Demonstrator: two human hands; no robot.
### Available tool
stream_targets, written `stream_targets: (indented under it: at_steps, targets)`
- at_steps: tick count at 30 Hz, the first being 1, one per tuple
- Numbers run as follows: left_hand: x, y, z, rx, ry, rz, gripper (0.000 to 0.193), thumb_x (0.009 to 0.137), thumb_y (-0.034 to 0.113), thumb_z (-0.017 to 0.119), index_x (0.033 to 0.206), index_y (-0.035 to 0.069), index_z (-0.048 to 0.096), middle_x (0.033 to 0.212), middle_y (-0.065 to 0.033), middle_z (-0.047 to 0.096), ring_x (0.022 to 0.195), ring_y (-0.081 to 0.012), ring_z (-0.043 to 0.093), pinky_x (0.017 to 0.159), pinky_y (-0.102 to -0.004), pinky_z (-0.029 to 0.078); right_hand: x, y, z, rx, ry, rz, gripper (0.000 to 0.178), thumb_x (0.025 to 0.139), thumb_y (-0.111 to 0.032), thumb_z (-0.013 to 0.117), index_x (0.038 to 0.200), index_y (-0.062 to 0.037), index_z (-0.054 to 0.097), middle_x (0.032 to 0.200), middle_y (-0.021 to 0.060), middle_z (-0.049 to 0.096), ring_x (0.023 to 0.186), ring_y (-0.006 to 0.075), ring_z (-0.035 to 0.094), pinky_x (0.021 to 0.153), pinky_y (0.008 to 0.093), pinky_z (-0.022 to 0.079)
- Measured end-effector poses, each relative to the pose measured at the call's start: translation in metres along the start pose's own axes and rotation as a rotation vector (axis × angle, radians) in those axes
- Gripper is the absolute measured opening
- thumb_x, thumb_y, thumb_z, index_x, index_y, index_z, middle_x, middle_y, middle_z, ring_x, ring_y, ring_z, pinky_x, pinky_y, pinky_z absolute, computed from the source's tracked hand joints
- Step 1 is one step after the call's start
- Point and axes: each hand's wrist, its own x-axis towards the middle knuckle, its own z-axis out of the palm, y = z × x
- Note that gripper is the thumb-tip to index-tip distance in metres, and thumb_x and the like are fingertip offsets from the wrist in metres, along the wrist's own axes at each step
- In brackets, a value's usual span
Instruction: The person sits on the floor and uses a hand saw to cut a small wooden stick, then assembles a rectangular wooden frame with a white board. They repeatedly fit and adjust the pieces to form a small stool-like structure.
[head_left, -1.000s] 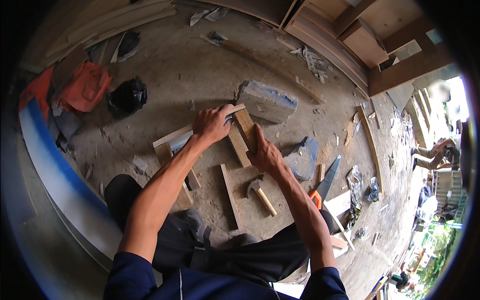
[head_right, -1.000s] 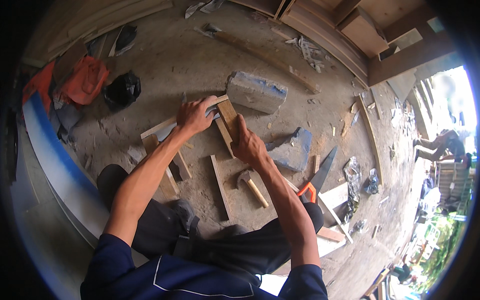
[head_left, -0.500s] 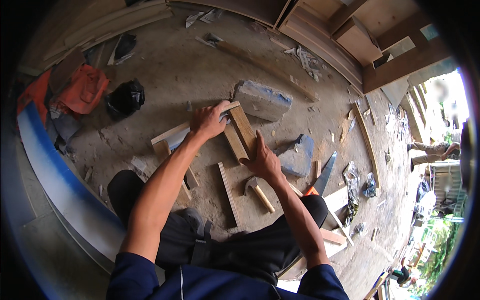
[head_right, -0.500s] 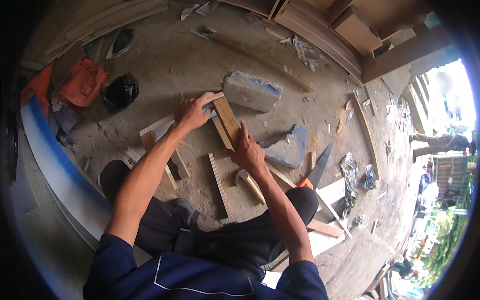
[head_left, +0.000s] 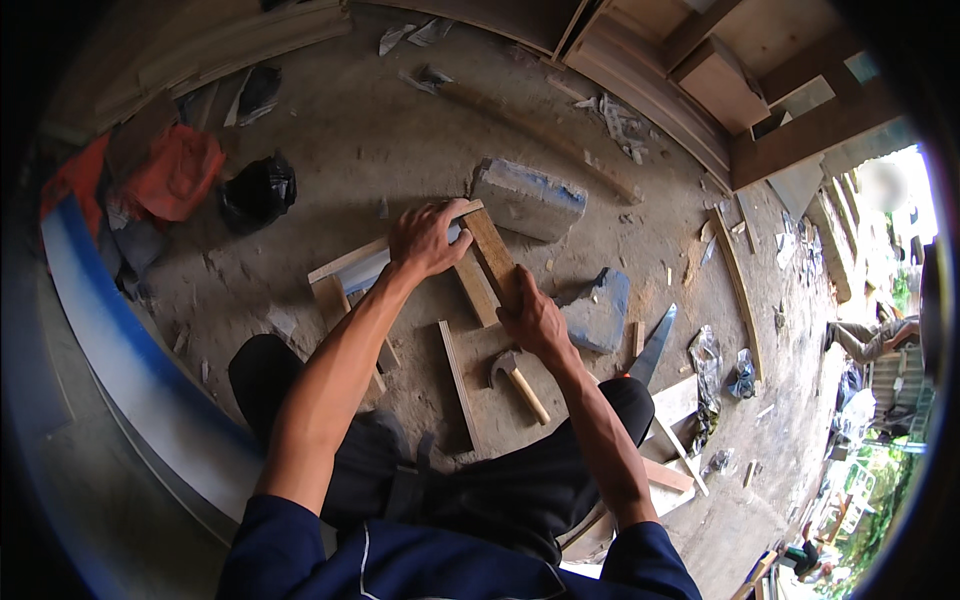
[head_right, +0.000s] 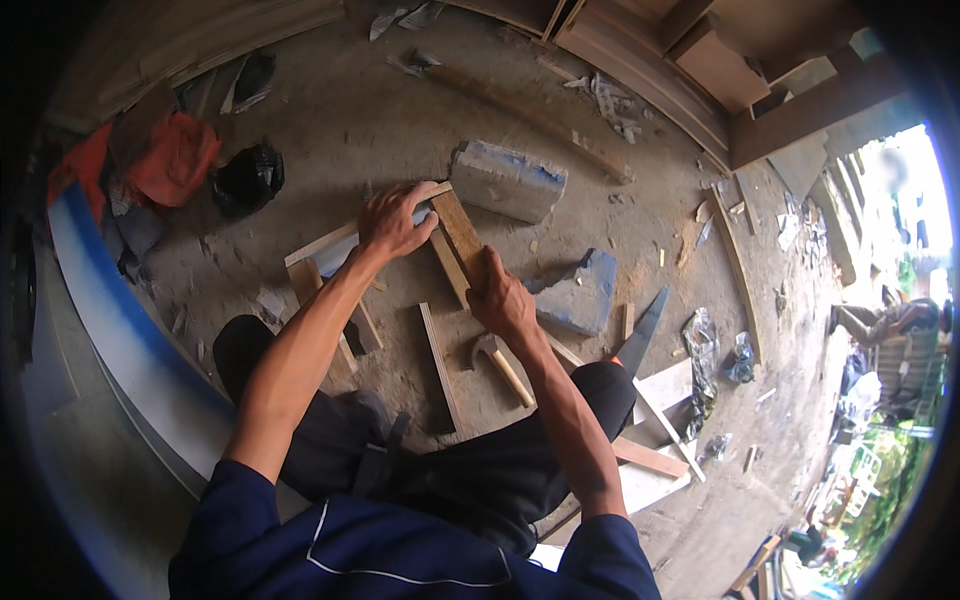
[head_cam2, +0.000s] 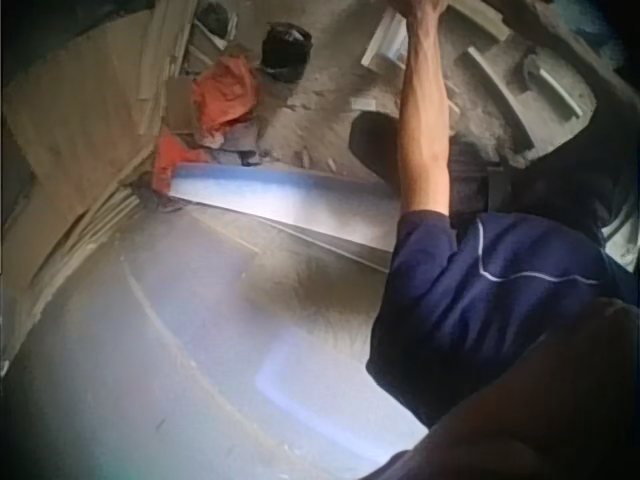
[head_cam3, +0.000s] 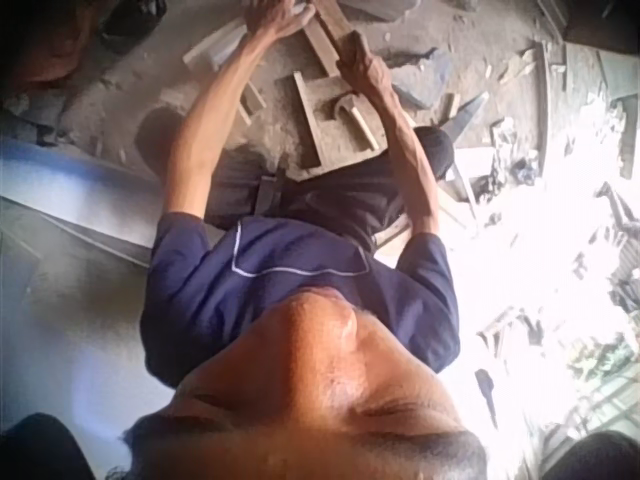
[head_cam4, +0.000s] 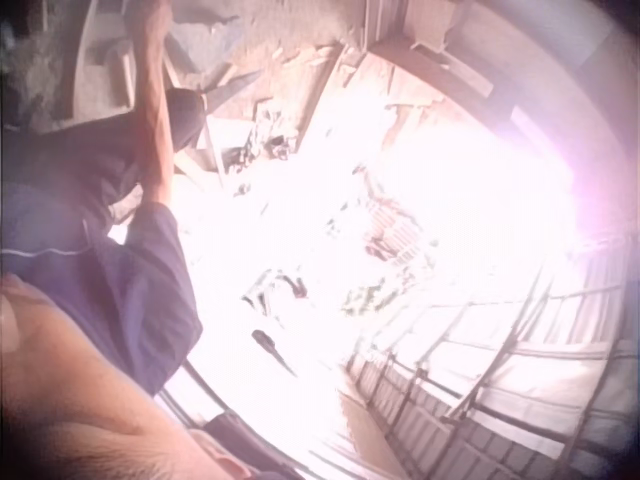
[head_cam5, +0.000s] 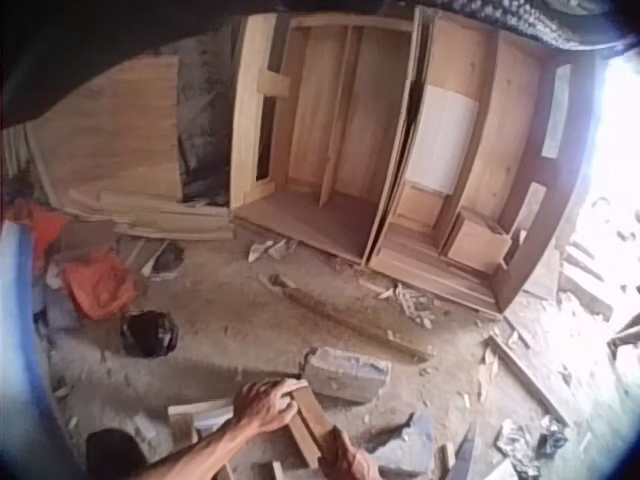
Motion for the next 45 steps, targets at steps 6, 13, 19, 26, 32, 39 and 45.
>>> stream_targets:
  at_steps: [6, 13, 19, 26, 32, 39, 45]
  targets:
    - [0.012, -0.027, 0.010, -0.104, 0.042, 0.049, 0.055, 0.082, 0.038, 0.059, 0.132, 0.016, 0.051, 0.122, -0.0145, 0.062, 0.113, -0.0339, 0.058, 0.095, -0.0440, 0.045, 0.013, -0.014, 0.003, -0.019, 0.006, -0.013, 0.077, 0.078, -0.037, 0.072, 0.138, -0.0094, 0.033, 0.104, 0.0259, 0.065, 0.096, 0.0431, 0.063, 0.079, 0.0494, 0.050]
    - [-0.002, -0.060, -0.002, -0.089, -0.076, -0.126, 0.056, 0.080, 0.032, 0.067, 0.129, 0.009, 0.055, 0.124, -0.0155, 0.061, 0.115, -0.0343, 0.057, 0.100, -0.0414, 0.043, 0.023, 0.011, 0.001, 0.260, -0.129, 0.075, 0.074, 0.077, -0.049, 0.074, 0.125, 0.0010, 0.048, 0.095, 0.0206, 0.067, 0.087, 0.0320, 0.066, 0.077, 0.0402, 0.051]
    - [-0.043, -0.066, -0.051, 0.198, -0.235, -0.217, 0.043, 0.081, 0.029, 0.069, 0.119, 0.010, 0.063, 0.121, -0.0146, 0.063, 0.108, -0.0349, 0.061, 0.092, -0.0428, 0.048, 0.042, 0.010, 0.001, 0.515, -0.213, -0.020, 0.078, 0.076, -0.047, 0.076, 0.127, 0.0050, 0.049, 0.099, 0.0165, 0.065, 0.088, 0.0220, 0.062, 0.077, 0.0346, 0.050]
    - [-0.062, -0.022, -0.100, 0.195, 0.035, 0.001, 0.043, 0.083, 0.006, 0.061, 0.125, 0.013, 0.060, 0.126, -0.0103, 0.061, 0.116, -0.0329, 0.057, 0.093, -0.0398, 0.049, 0.031, 0.009, 0.025, 0.447, 0.008, -0.289, 0.076, 0.078, -0.037, 0.077, 0.133, 0.0002, 0.040, 0.099, 0.0216, 0.064, 0.090, 0.0294, 0.065, 0.078, 0.0383, 0.050]
    - [-0.068, -0.028, -0.044, 0.565, 0.392, 0.300, 0.049, 0.084, 0.000, 0.053, 0.130, 0.016, 0.058, 0.137, -0.0023, 0.055, 0.126, -0.0288, 0.051, 0.103, -0.0449, 0.043, 0.057, 0.058, 0.086, 0.421, 0.086, -0.184, 0.075, 0.077, -0.032, 0.077, 0.134, -0.0039, 0.037, 0.108, 0.0250, 0.062, 0.102, 0.0388, 0.062, 0.085, 0.0426, 0.049]
    - [-0.105, -0.056, 0.022, 0.504, 0.282, 0.212, 0.060, 0.082, -0.004, 0.054, 0.137, 0.020, 0.053, 0.143, 0.0008, 0.049, 0.137, -0.0268, 0.039, 0.112, -0.0518, 0.030, -0.028, 0.161, 0.139, -0.309, -0.315, 0.405, 0.072, 0.080, -0.048, 0.065, 0.136, -0.0082, 0.042, 0.130, 0.0208, 0.055, 0.118, 0.0347, 0.056, 0.097, 0.0451, 0.046]
    - [-0.144, -0.059, 0.057, 0.636, 0.142, 0.209, 0.074, 0.080, 0.003, 0.059, 0.148, 0.020, 0.036, 0.155, -0.0006, 0.029, 0.144, -0.0280, 0.025, 0.116, -0.0566, 0.016, -0.078, 0.184, 0.155, -0.310, -0.423, 0.542, 0.052, 0.086, -0.040, 0.059, 0.126, -0.0071, 0.048, 0.115, 0.0190, 0.063, 0.106, 0.0370, 0.062, 0.087, 0.0459, 0.050]
